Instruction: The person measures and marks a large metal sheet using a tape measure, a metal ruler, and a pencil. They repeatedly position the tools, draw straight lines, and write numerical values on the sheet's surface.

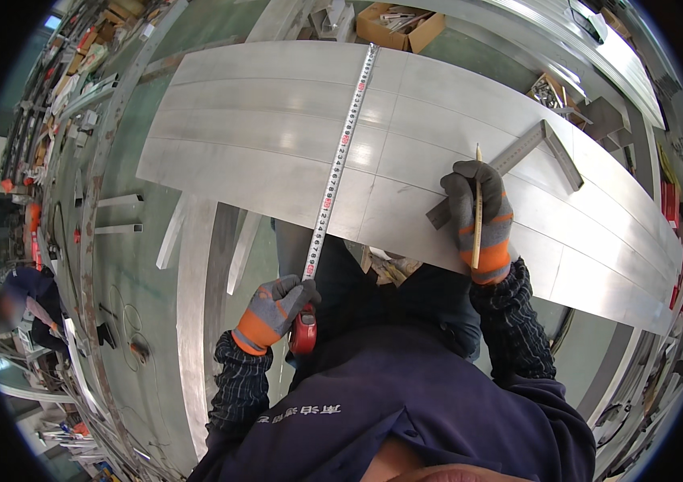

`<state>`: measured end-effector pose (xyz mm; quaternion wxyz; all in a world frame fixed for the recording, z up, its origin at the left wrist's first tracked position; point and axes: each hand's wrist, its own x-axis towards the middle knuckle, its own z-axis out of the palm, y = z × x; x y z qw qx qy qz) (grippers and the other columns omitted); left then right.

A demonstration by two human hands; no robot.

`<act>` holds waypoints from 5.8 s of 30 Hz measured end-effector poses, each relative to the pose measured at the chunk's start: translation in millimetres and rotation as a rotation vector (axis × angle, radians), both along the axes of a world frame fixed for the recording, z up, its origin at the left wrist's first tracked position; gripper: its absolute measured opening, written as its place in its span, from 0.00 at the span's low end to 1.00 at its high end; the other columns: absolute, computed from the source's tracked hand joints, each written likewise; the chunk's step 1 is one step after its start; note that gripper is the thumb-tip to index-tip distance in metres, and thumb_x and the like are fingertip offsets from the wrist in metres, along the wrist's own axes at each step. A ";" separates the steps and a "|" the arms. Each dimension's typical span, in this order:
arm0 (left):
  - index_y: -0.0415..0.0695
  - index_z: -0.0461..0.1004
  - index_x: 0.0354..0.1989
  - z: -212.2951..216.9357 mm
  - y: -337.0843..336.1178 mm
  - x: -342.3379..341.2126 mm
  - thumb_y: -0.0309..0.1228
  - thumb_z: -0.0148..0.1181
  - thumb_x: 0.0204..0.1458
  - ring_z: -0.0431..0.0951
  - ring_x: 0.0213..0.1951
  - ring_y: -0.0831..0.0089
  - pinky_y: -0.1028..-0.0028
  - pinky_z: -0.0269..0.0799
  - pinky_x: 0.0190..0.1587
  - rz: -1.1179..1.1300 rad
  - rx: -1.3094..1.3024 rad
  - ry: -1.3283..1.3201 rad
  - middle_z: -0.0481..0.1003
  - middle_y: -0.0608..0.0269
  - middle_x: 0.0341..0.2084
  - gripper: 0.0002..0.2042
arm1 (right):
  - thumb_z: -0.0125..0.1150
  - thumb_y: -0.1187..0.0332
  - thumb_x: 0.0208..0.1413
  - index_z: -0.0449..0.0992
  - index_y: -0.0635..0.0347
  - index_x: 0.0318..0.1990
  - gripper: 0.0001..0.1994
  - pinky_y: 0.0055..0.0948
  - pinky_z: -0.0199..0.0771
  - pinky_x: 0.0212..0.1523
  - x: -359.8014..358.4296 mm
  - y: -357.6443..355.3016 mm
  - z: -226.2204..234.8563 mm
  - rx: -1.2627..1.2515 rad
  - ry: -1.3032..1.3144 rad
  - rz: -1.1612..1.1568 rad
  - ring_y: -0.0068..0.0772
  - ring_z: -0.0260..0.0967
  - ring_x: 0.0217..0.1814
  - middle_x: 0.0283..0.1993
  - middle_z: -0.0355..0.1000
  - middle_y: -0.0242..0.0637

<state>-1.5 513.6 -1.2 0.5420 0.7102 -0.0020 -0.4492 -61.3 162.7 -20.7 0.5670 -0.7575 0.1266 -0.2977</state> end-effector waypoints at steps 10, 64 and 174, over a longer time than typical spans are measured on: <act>0.39 0.80 0.39 -0.7 2.1 0.8 0.36 0.59 0.70 0.77 0.31 0.80 0.76 0.75 0.36 -0.015 0.010 0.005 0.81 0.66 0.31 0.13 | 0.59 0.79 0.68 0.74 0.61 0.55 0.10 0.26 0.79 0.42 0.0 -0.4 -2.2 0.009 0.006 0.004 0.25 0.77 0.41 0.41 0.78 0.37; 0.38 0.79 0.45 -64.2 -64.1 -3.3 0.38 0.55 0.74 0.75 0.31 0.82 0.77 0.72 0.34 0.102 -0.237 -0.404 0.77 0.68 0.30 0.14 | 0.51 0.45 0.68 0.78 0.46 0.63 0.25 0.50 0.75 0.63 190.5 -156.9 -22.8 -0.965 0.838 -0.200 0.59 0.77 0.62 0.57 0.81 0.51; 0.38 0.78 0.46 -29.7 -386.1 -359.0 0.40 0.54 0.70 0.75 0.25 0.79 0.77 0.72 0.29 -0.071 -0.322 0.241 0.80 0.59 0.28 0.15 | 0.57 0.83 0.63 0.79 0.65 0.56 0.15 0.34 0.81 0.55 -350.8 -325.0 -21.8 -0.376 0.051 -0.160 0.38 0.82 0.51 0.50 0.81 0.45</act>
